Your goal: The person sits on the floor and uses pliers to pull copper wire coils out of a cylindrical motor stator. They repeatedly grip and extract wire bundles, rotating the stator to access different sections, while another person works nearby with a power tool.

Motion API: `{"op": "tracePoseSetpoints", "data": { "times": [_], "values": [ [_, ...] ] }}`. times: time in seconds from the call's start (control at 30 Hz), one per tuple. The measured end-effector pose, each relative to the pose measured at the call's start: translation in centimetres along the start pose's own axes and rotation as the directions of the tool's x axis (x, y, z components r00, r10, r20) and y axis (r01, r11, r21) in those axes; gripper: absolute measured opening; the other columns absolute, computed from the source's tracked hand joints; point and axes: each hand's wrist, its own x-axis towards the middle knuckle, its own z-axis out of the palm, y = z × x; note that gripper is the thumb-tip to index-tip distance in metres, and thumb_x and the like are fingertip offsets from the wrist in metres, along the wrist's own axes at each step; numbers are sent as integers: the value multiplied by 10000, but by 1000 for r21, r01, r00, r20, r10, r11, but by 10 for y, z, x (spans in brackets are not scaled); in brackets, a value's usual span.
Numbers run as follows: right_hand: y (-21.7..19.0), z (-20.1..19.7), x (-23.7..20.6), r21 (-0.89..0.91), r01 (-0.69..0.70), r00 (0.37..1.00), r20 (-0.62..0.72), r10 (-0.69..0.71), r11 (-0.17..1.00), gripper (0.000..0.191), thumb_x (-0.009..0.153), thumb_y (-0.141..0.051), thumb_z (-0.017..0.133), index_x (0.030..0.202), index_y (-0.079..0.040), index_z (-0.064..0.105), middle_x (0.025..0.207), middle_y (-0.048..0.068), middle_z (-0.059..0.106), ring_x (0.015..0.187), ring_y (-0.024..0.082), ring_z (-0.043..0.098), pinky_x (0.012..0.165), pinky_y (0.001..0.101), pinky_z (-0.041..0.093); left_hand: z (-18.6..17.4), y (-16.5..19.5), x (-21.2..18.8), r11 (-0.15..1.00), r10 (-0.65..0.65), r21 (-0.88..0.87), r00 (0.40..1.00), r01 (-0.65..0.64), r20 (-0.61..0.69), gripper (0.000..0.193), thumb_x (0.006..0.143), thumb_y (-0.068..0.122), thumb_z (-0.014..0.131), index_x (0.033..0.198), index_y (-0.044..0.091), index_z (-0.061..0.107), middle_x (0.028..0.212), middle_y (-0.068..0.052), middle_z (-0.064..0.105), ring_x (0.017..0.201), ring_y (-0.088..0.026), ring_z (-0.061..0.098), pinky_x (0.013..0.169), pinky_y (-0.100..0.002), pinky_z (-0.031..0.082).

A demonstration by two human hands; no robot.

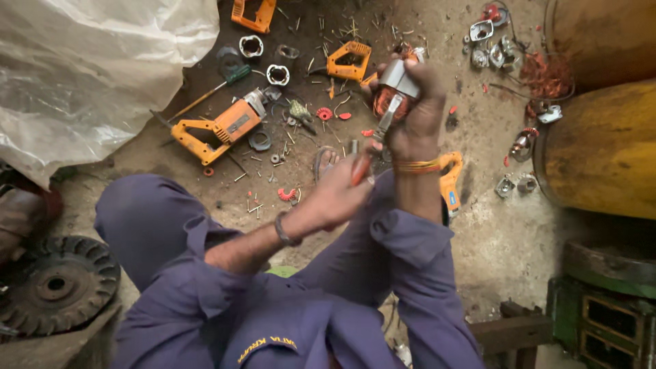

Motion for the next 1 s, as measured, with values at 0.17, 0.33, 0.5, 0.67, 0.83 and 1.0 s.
{"op": "tracePoseSetpoints", "data": {
  "times": [0.17,0.33,0.5,0.67,0.83,1.0],
  "values": [
    [6,4,14,-57,24,996,82,-19,998,299,861,-196,706,1054,25,651,928,148,710,833,273,723,817,434,618,-26,0,22,899,-345,-217,921,380,181,225,924,261,639,1024,69,580,729,-27,598,519,-112,559,438,-327,453],
    [7,0,21,-86,-27,997,64,32,996,273,849,-197,666,1012,20,639,882,153,712,798,264,715,768,440,615,-25,0,31,885,-252,-347,947,310,201,216,911,237,631,1099,134,602,761,13,591,570,-91,536,475,-303,457],
    [6,-13,40,-67,-2,999,34,4,998,220,805,-161,648,991,-44,631,825,131,697,743,267,703,736,459,635,-26,-7,52,958,-201,-166,962,232,187,251,981,287,608,976,39,568,746,-26,589,618,-106,557,526,-320,477],
    [-5,-31,74,30,-6,997,79,4,1000,246,861,-181,681,1037,-20,621,834,145,668,727,299,685,733,448,616,-10,-2,77,913,-201,-322,964,248,174,155,923,203,632,955,61,580,721,-10,551,603,-123,519,518,-343,437],
    [-3,-36,88,126,-91,996,1,92,988,226,813,-235,675,921,-46,613,795,148,672,697,300,693,730,489,638,0,-11,89,930,-287,-206,952,304,109,102,880,175,618,935,102,571,701,-12,583,583,-130,563,519,-351,476],
    [-5,-35,90,183,-127,986,-83,144,975,325,816,-271,663,921,34,625,778,174,673,683,301,692,727,508,648,-12,-22,102,971,-216,-66,962,230,166,171,938,190,613,915,21,628,761,-57,636,634,-120,588,549,-336,491]
  ]
}}
